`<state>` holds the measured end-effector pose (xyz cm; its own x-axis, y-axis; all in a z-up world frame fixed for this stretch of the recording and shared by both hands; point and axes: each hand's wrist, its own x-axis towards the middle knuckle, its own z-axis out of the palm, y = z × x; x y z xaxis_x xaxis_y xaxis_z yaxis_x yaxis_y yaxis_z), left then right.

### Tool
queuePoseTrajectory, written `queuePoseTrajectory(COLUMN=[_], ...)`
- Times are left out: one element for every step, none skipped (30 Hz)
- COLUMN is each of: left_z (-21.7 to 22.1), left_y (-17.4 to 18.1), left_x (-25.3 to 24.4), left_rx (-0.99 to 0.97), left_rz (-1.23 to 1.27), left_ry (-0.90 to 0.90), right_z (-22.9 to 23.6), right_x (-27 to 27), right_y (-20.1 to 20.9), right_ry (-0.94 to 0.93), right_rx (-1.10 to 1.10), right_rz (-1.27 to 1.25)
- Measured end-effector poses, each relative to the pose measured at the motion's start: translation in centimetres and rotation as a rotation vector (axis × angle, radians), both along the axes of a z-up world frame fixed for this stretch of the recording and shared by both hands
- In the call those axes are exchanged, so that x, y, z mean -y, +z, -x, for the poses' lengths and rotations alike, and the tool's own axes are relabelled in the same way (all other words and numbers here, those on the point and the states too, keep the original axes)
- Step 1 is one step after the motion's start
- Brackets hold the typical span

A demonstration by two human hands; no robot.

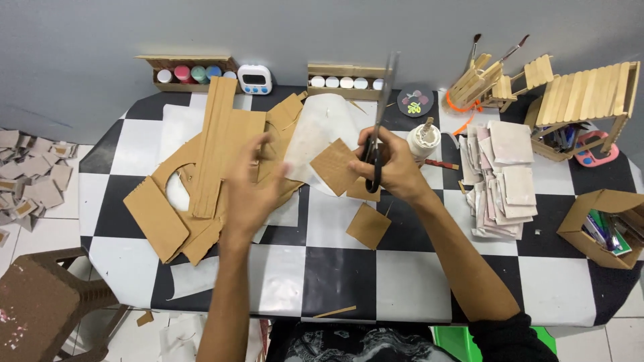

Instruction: Cutting cardboard and paper strips using scissors for a craft project.

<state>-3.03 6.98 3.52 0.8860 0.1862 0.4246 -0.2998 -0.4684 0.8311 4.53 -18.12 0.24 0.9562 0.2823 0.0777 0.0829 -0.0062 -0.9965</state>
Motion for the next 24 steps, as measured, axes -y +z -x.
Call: queuePoseTrajectory(left_z=[-0.6,-1.2,-1.9,-2.9,-4.0,-5.1,-5.5,-5.8,-6.1,-6.9,-7.6,-8.6,-9.1,-9.5,-10.0,-10.1,-10.2,-10.3,-10.3,-10.3,-10.3,-10.3,-10.4,-10.3], left_y=[0.0,0.1,0.1,-1.1,-2.2,-3.3,-2.0,-0.8,0.4,-0.2,-0.7,-1.2,-1.2,-1.2,-1.1,-1.1,-1.0,-0.9,-1.0,-1.1,-1.2,-1.4,-1.6,-1.8], left_x=[1.0,2.1,3.1,3.6,4.1,4.5,5.1,5.6,6.2,6.4,6.6,6.9,7.0,7.3,7.5,7.8,8.0,8.4,8.5,8.6,8.8,8.8,8.9,9.0], left_rx=[0.0,-0.171,-0.341,-0.34,-0.37,-0.399,-0.397,-0.382,-0.366,-0.37,-0.322,-0.268,-0.267,-0.23,-0.192,-0.194,-0.163,-0.131,-0.13,-0.13,-0.131,-0.133,-0.131,-0.129], left_rz=[0.001,0.018,0.035,0.037,0.101,0.162,0.161,0.319,0.478,0.478,0.604,0.73,0.73,0.736,0.741,0.741,0.78,0.82,0.82,0.819,0.817,0.816,0.817,0.817], left_ry=[-0.003,-0.147,-0.291,-0.293,-0.348,-0.404,-0.406,-0.409,-0.41,-0.411,-0.38,-0.347,-0.348,-0.309,-0.27,-0.27,-0.275,-0.281,-0.282,-0.287,-0.292,-0.297,-0.309,-0.316], right_z=[0.1,0.2,0.3,0.4,0.5,0.5,0.4,0.3,0.2,0.5,0.7,0.7,0.7,0.8,0.9,1.1,1.2,1.3,1.4,1.5,1.7,1.7,1.7,1.7], right_x=[-0.1,-0.1,-0.2,-0.2,-0.2,-0.4,-0.1,0.1,0.4,0.4,0.4,0.4,0.7,0.9,1.2,1.1,1.1,1.0,1.0,0.9,0.8,1.0,1.2,1.4], right_y=[0.2,0.5,0.7,0.7,0.6,0.6,0.3,-0.1,-0.4,-0.7,-1.0,-1.1,-1.8,-2.5,-3.1,-3.5,-3.8,-4.1,-4.1,-4.0,-4.0,-4.2,-4.4,-4.6], right_ry=[-0.003,0.004,0.011,0.01,-0.031,-0.074,-0.076,-0.131,-0.186,-0.188,-0.192,-0.195,-0.196,-0.141,-0.086,-0.086,-0.021,0.044,0.043,0.065,0.086,0.08,0.09,0.103], right_rx=[0.0,0.009,0.019,0.02,0.037,0.055,0.057,0.059,0.061,0.057,0.084,0.115,0.116,0.094,0.071,0.069,0.061,0.054,0.055,0.035,0.016,0.016,-0.007,-0.031], right_rz=[0.001,-0.001,-0.003,0.0,-0.017,-0.038,-0.039,-0.066,-0.093,-0.094,-0.084,-0.074,-0.073,-0.022,0.029,0.029,0.061,0.093,0.094,0.072,0.05,0.049,0.027,0.004])
